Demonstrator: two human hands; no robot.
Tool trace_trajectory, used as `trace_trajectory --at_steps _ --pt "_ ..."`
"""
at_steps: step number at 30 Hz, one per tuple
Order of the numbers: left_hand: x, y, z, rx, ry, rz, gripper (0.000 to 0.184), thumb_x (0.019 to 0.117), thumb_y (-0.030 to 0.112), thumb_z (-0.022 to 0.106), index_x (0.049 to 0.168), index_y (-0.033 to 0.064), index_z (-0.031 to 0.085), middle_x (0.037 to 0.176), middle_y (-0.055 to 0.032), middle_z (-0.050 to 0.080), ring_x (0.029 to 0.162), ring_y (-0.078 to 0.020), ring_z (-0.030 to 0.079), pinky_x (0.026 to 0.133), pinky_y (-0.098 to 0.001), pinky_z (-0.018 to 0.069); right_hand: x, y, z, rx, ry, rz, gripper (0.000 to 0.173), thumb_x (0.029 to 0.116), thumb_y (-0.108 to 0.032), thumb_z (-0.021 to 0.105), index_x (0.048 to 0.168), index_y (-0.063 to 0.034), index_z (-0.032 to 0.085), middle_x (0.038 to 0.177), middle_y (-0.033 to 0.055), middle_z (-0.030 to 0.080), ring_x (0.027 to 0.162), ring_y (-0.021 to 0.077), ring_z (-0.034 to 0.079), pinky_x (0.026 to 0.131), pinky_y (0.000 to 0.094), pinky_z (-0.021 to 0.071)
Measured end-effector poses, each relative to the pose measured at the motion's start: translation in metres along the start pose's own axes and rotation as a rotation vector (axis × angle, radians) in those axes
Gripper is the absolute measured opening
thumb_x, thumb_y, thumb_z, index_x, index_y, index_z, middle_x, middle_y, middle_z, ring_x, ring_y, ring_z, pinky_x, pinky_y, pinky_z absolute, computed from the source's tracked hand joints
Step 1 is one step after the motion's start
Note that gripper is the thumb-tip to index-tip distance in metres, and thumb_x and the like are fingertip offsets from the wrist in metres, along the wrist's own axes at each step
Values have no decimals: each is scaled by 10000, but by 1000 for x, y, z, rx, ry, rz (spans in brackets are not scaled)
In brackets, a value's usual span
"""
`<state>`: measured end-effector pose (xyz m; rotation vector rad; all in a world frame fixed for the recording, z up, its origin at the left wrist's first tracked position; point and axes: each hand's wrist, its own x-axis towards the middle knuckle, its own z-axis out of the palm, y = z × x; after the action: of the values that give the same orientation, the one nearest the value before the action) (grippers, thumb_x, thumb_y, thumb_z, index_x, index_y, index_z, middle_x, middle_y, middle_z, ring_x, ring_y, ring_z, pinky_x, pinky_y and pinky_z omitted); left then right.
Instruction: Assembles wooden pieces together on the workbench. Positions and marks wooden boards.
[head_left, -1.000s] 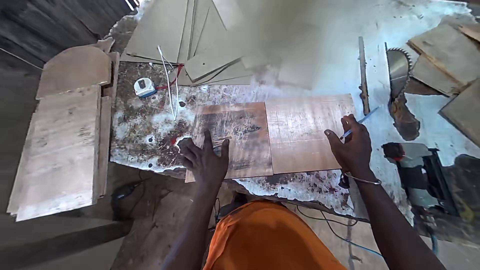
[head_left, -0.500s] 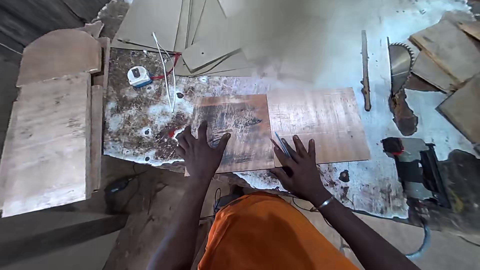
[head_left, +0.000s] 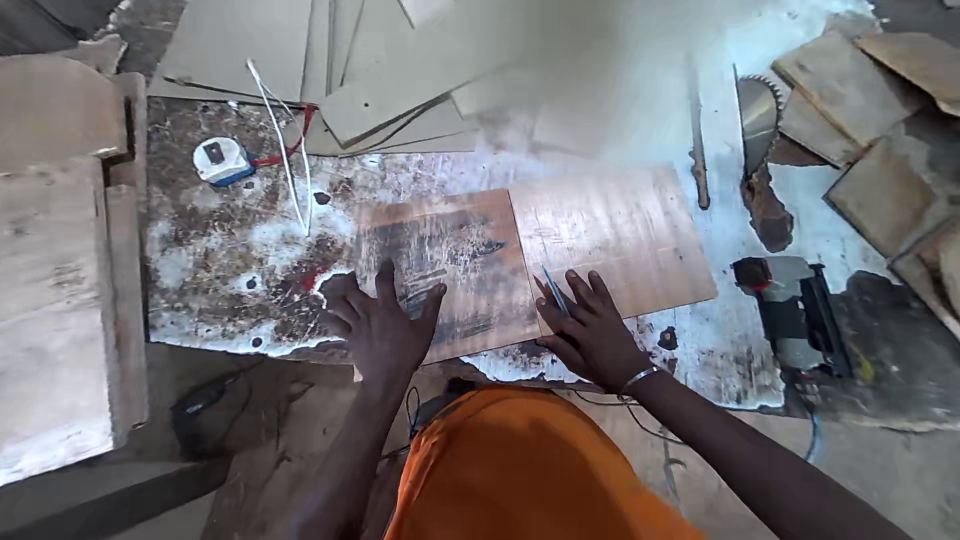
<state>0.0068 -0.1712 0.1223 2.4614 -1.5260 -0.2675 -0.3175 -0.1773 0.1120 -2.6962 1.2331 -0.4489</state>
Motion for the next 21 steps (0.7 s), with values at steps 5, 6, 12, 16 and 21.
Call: trace_trajectory --at_steps 5,6,12,16,21 --pt "-3 22 13 88 -62 435 1072 748 955 379 1606 313 335 1694 -222 139 1552 -459 129 1179 -718 147 2 0 -2 6 0 20 545 983 -569 516 1431 -276 621 1535 34 538 1533 350 300 1256 633 150" --pt "-3 36 15 83 -118 611 1102 716 988 373 1599 329 353 1699 -183 171 1566 -414 132 1206 -691 126 1 0 -1 3 20 26 544 970 -573 535 1414 -275 634 1515 36 559 1525 348 319 1253 632 161" --pt "7 79 24 101 -338 1164 1025 811 919 373 1631 312 271 1712 98 182 1586 -131 95 1286 -533 82 2 1 1 114 43 56 477 921 -428 597 1364 -264 666 1483 -51 586 1540 247 301 1277 583 144" --pt "7 78 25 124 -291 1173 1049 816 912 374 1621 242 318 1696 73 249 1578 -132 149 1287 -521 103 -5 8 -12 426 130 174 468 982 -261 519 1423 -114 567 1467 -17 591 1475 137 409 1283 452 246" --pt "7 78 21 133 -283 1165 1055 811 912 383 1616 233 328 1686 48 283 1572 -147 185 1276 -535 127 -39 81 -57 101 338 510 337 1039 -226 482 1255 -124 720 1259 52 716 1265 252 617 1127 482 460"
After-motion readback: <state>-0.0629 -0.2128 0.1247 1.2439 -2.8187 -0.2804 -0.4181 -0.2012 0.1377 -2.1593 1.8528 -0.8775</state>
